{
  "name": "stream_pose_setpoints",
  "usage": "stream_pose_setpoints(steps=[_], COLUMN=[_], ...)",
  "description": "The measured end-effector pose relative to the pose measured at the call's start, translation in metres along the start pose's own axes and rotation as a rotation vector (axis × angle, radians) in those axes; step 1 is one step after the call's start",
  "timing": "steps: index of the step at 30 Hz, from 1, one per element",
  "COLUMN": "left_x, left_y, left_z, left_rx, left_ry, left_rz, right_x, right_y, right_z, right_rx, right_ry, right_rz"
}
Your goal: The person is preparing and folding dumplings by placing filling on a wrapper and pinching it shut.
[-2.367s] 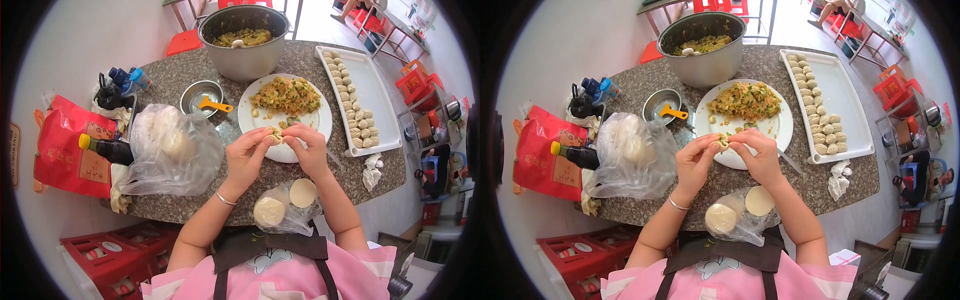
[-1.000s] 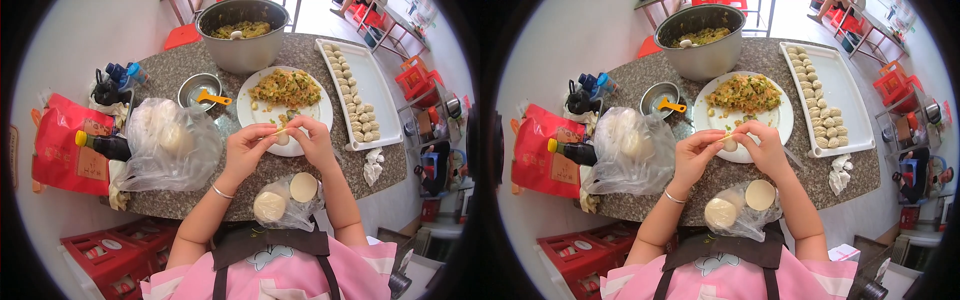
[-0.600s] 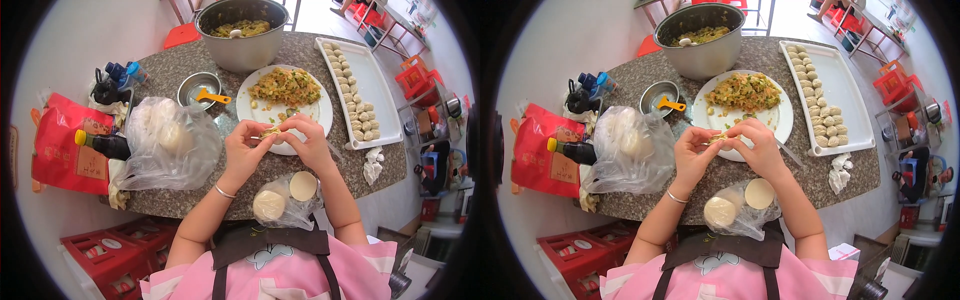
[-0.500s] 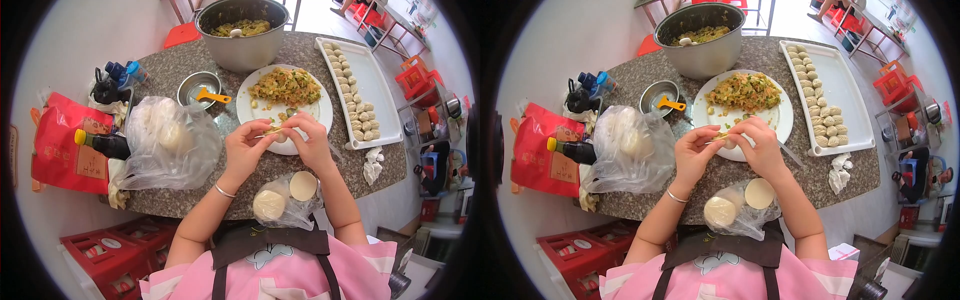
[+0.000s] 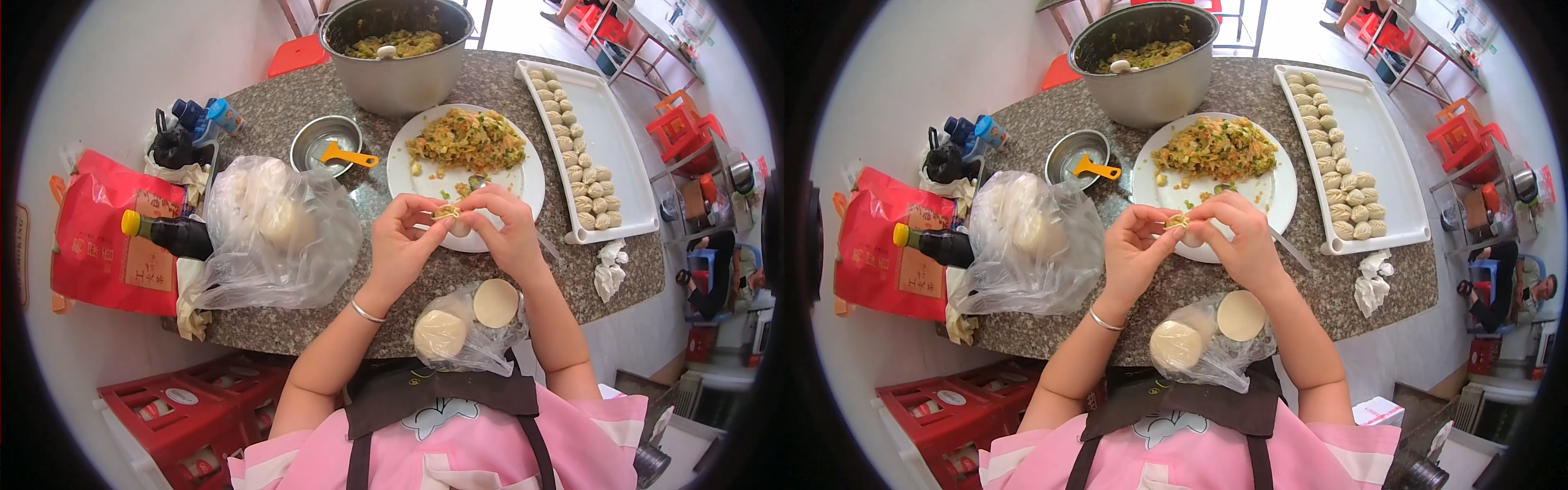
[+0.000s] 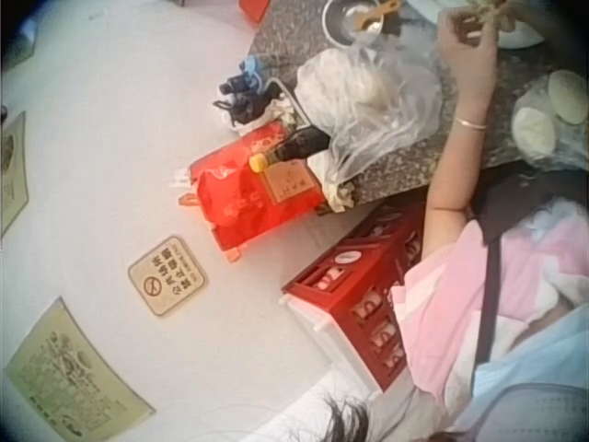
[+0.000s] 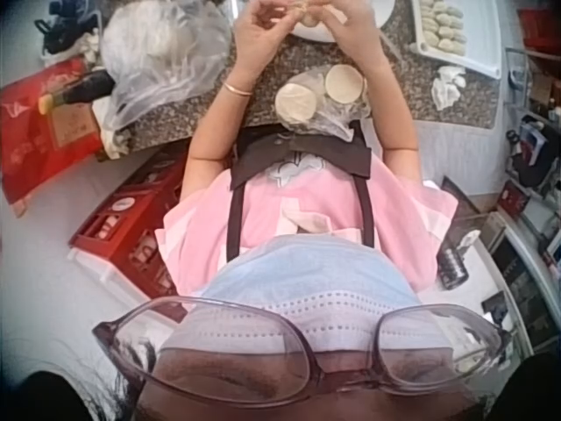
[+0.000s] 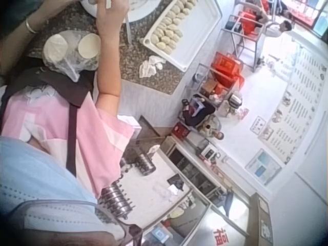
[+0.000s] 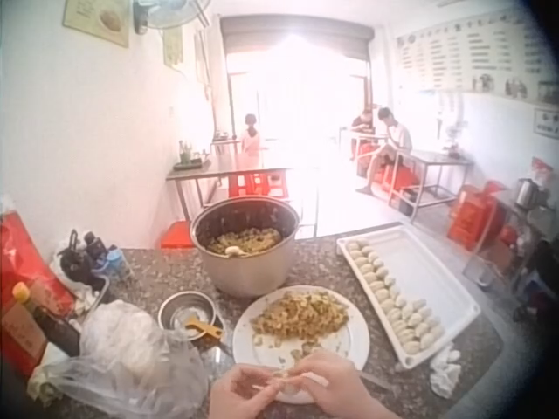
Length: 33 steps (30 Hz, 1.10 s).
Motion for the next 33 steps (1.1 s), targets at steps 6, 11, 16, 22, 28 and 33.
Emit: stream_pose_setpoints(steps=[6,11,16,22,28,33], left_x=[0.014,0.011,-0.01,0.007,0.014,0.007], left_y=[0.003,0.001,-0.001,0.001,0.002,0.001], left_z=[-0.001,-0.001,0.004,0.0,-0.003,0.003], left_rx=[-0.058,0.018,-0.033,0.002,0.057,0.07], left_ry=[-0.03,0.106,0.23,0.131,0.111,0.175], left_rz=[0.108,0.202,0.225,0.134,0.149,0.221], right_x=[-0.002,-0.003,0.0,-0.003,-0.002,0.0], right_y=[-0.001,-0.001,-0.001,-0.003,0.0,-0.002], right_z=[0.004,0.006,0.004,0.008,-0.001,0.003], right_rx=[-0.078,-0.096,-0.028,-0.117,0.019,-0.015], right_ry=[-0.12,-0.138,-0.195,-0.168,0.047,-0.018], right_rz=[-0.068,-0.106,-0.156,-0.141,0.103,0.01])
Point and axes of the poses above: each hand's wrist, its own y-axis towards the middle knuckle, its own z-axis out of the palm, x = y × z, the point moved 1 cm from there along y, towards the middle knuckle, and after that the axes turned 4 degrees about y, right-handed, at the moved point
